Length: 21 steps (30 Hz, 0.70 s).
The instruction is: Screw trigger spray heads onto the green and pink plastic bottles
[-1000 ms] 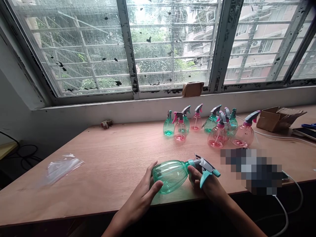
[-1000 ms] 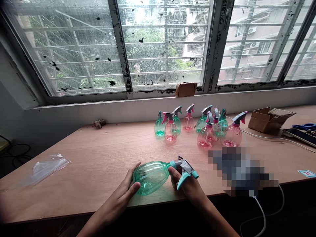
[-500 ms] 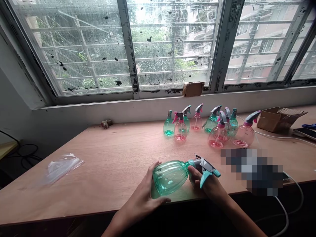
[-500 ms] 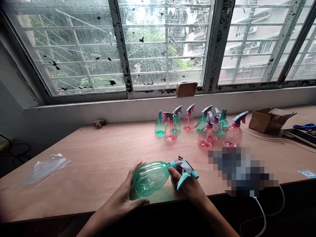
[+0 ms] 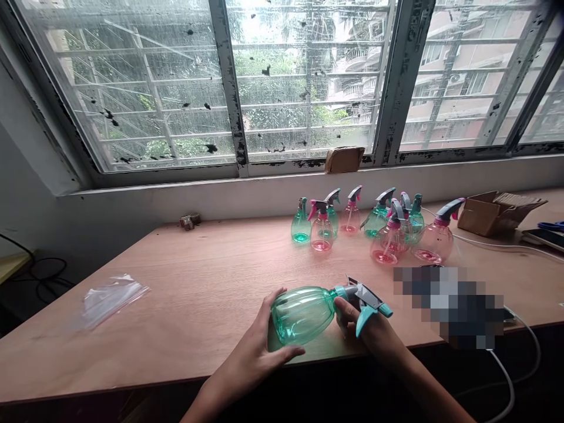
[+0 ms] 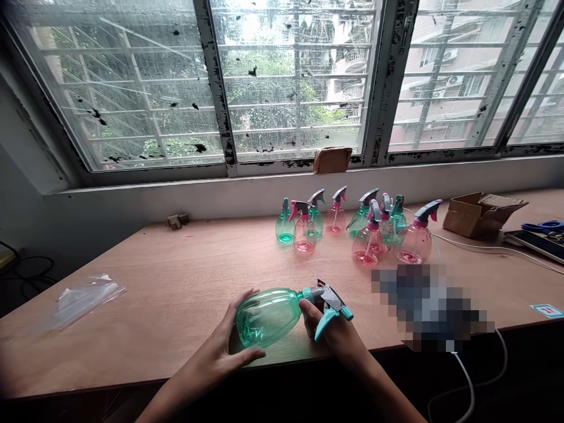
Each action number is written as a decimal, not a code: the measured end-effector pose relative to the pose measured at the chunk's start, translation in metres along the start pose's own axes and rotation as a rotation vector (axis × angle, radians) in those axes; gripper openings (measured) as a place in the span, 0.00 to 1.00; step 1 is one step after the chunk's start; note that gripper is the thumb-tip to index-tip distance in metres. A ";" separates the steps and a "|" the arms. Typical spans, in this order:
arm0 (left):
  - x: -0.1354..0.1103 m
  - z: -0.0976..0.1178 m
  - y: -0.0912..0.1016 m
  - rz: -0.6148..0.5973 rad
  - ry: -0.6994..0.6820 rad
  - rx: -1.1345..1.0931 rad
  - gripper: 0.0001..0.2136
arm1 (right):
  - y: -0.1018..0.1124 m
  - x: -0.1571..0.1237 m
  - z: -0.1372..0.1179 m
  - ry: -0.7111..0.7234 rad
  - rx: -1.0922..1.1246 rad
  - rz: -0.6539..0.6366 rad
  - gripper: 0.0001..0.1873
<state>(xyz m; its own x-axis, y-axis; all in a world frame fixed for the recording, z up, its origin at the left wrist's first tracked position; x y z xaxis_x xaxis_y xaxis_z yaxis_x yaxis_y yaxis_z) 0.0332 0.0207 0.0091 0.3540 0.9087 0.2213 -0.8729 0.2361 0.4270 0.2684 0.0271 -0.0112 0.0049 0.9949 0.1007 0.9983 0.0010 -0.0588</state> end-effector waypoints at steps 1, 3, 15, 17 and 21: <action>0.000 0.000 -0.001 0.000 -0.018 0.017 0.41 | 0.000 0.000 0.000 -0.002 0.000 0.000 0.25; 0.000 0.000 -0.001 -0.008 -0.037 0.040 0.41 | 0.000 0.000 0.000 0.001 0.000 0.002 0.24; 0.000 -0.006 0.003 -0.014 0.032 -0.045 0.31 | 0.001 0.000 0.003 0.000 -0.018 -0.008 0.25; 0.001 -0.006 0.002 -0.015 0.021 -0.046 0.35 | 0.001 0.000 0.003 -0.004 0.012 -0.006 0.24; 0.002 -0.004 0.000 0.010 -0.013 0.015 0.39 | -0.001 0.002 0.005 -0.005 0.062 -0.001 0.22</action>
<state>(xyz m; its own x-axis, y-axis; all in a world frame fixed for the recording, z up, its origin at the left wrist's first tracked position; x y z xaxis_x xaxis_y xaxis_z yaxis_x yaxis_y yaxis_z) 0.0324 0.0234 0.0062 0.3499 0.9062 0.2373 -0.8714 0.2219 0.4375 0.2677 0.0291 -0.0157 0.0036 0.9954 0.0953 0.9928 0.0079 -0.1198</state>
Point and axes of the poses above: each hand's wrist, its own x-axis towards the middle knuckle, its own y-axis out of the back of the hand, z = x × y, the point moved 3 cm from there along x, towards the middle knuckle, and after that the axes turned 7 degrees about z, right-handed, at the moved point
